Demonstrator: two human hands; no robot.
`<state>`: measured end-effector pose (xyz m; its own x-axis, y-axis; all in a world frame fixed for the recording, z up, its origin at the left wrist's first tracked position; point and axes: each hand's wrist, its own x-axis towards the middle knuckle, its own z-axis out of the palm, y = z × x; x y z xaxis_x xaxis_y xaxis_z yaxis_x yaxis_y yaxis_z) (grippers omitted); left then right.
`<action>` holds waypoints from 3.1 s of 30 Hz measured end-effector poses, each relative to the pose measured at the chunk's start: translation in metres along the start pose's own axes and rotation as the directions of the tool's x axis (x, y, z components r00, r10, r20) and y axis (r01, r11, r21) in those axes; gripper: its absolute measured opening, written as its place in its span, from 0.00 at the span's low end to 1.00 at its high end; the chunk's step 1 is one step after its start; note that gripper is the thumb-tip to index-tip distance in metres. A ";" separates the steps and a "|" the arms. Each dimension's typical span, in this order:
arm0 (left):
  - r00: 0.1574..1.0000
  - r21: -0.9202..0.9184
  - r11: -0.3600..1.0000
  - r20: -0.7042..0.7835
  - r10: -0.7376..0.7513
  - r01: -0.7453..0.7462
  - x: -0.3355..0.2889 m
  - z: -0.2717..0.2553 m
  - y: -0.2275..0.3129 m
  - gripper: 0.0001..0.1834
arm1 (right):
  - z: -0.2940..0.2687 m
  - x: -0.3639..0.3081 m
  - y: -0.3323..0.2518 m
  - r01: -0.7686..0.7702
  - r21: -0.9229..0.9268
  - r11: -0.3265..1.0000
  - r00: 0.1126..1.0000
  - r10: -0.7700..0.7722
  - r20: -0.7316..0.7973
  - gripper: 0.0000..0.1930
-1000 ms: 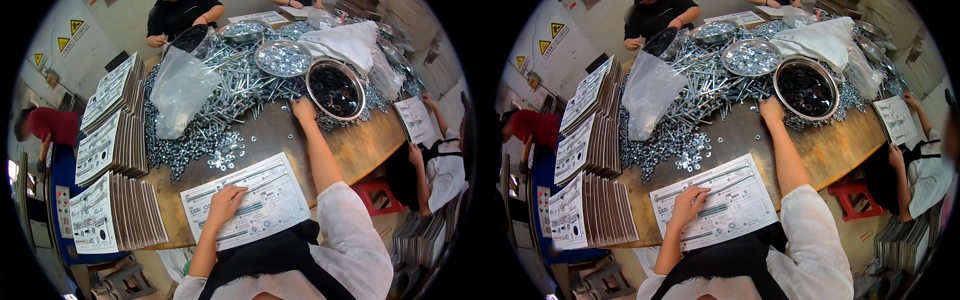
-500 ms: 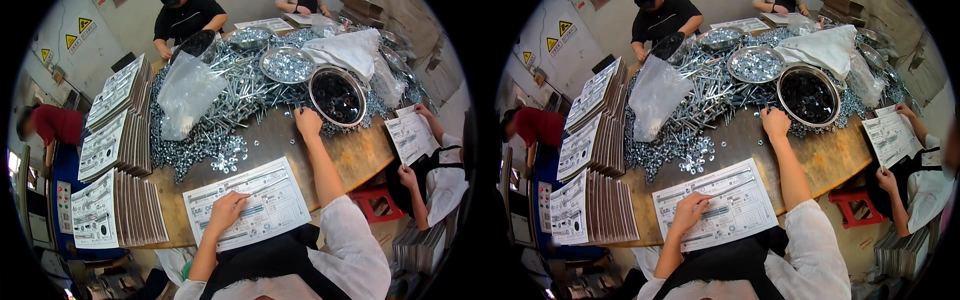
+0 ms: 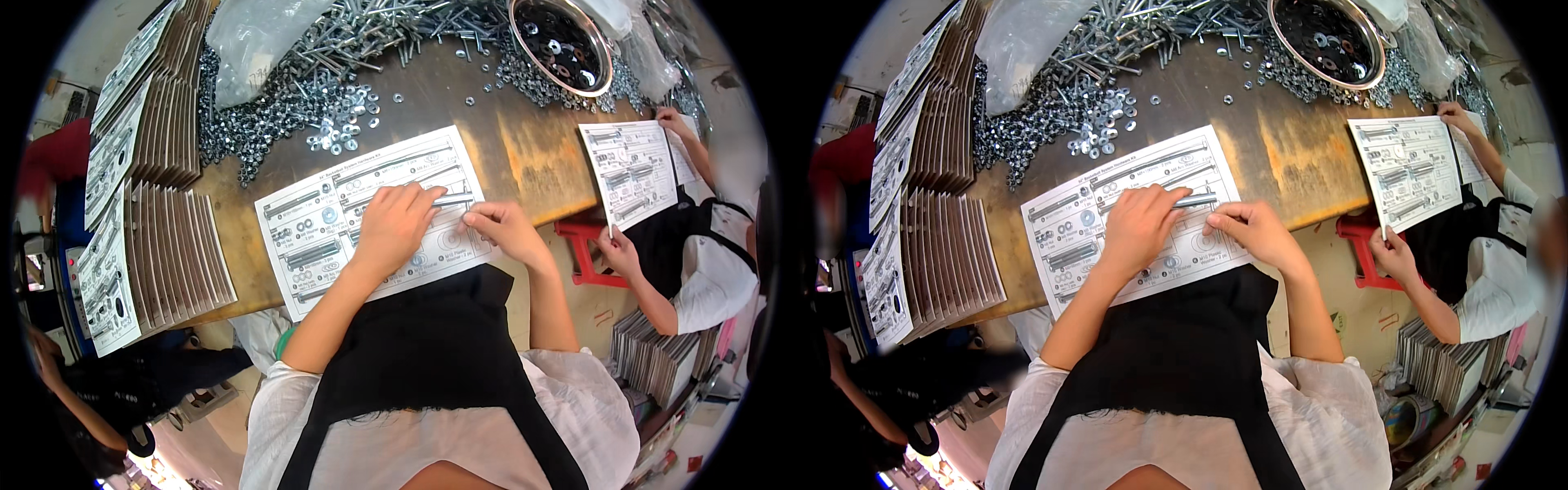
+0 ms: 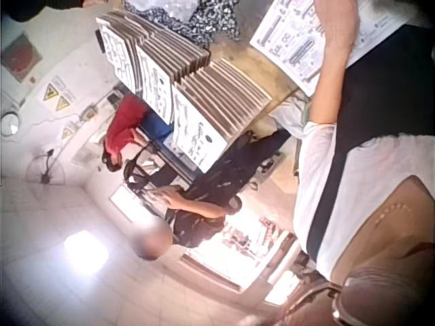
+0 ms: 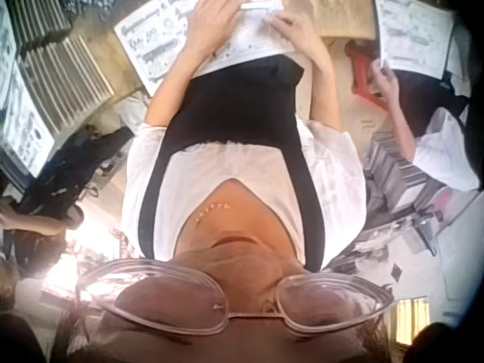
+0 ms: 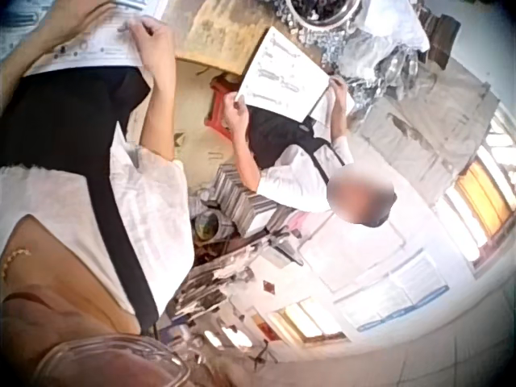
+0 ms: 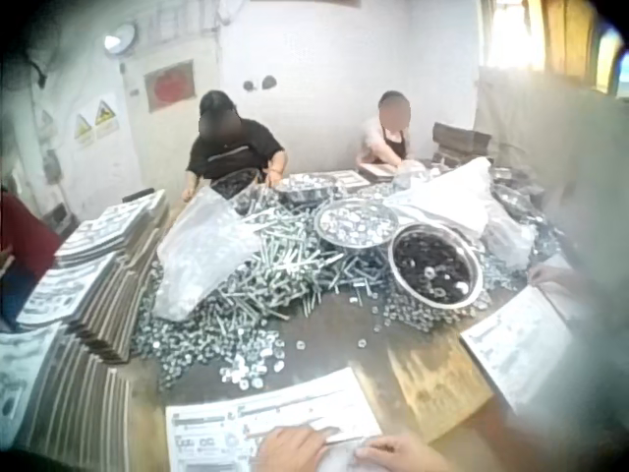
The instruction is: The person assembles hardware kits by placing screws, nuts, and washers into designated slots on printed cardboard templates. They repeatedly pick components from piles on the table, arrange them on the template, and stack completed sheets. Other workers are visible in the background performing similar tasks.
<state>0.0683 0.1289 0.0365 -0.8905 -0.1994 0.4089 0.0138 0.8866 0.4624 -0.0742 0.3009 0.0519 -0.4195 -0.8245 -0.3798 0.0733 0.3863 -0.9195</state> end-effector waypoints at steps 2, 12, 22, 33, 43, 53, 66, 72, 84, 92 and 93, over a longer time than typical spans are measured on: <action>0.999 -0.024 0.999 0.032 -0.044 0.044 -0.009 0.024 0.005 0.17 | 0.011 -0.008 0.019 0.008 -0.309 0.951 0.977 -0.073 -0.201 0.15; 0.999 0.096 0.995 0.035 -0.040 0.037 -0.027 0.048 0.009 0.15 | 0.023 -0.017 0.041 -0.248 -0.783 0.570 0.916 -0.126 -0.381 0.21; 0.996 0.002 0.997 -0.037 -0.081 0.081 -0.017 0.026 0.010 0.12 | -0.105 0.046 -0.019 0.151 -0.663 0.733 0.522 -0.629 -0.576 0.13; 0.965 0.049 0.979 -0.186 -0.187 0.199 -0.044 -0.020 -0.015 0.09 | -0.273 0.169 -0.017 -0.134 -0.787 0.603 0.693 -0.510 -0.509 0.22; 0.974 -0.034 0.984 -0.141 -0.179 0.176 -0.037 -0.033 -0.022 0.09 | -0.299 0.149 -0.019 0.075 -0.477 0.876 0.662 -0.401 -0.632 0.14; 0.918 -0.626 0.720 -0.017 -0.397 0.300 0.016 -0.041 0.014 0.11 | 0.003 0.037 -0.058 0.328 0.050 0.943 0.945 -0.326 -0.037 0.15; 0.789 -0.842 0.247 0.291 -0.541 0.480 -0.017 -0.021 0.002 0.13 | 0.017 0.008 0.005 0.014 0.029 0.999 1.000 -0.014 -0.015 0.10; 0.747 -0.829 0.350 0.116 -0.655 0.436 -0.053 -0.042 -0.032 0.14 | 0.043 0.000 0.028 0.008 -0.548 0.837 0.956 -0.168 -0.242 0.07; 0.518 -0.426 0.571 -0.244 -0.820 0.702 -0.158 -0.088 -0.084 0.11 | 0.055 -0.007 0.030 0.049 -0.708 0.704 0.844 -0.409 -0.348 0.04; 0.504 -0.132 0.588 -0.389 -0.771 0.798 -0.174 -0.106 -0.108 0.10 | 0.051 0.036 -0.013 0.231 -0.597 0.768 0.822 -0.482 -0.302 0.06; 0.509 -0.173 0.605 -0.392 -0.766 0.777 -0.167 -0.106 -0.107 0.10 | 0.055 0.041 -0.017 0.267 -0.592 0.760 0.824 -0.499 -0.268 0.06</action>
<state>0.2637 0.0234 0.0018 -0.2858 -0.9443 0.1629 -0.6048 0.3096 0.7337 -0.0425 0.2378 0.0465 -0.6249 -0.7612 0.1731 -0.5924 0.3180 -0.7403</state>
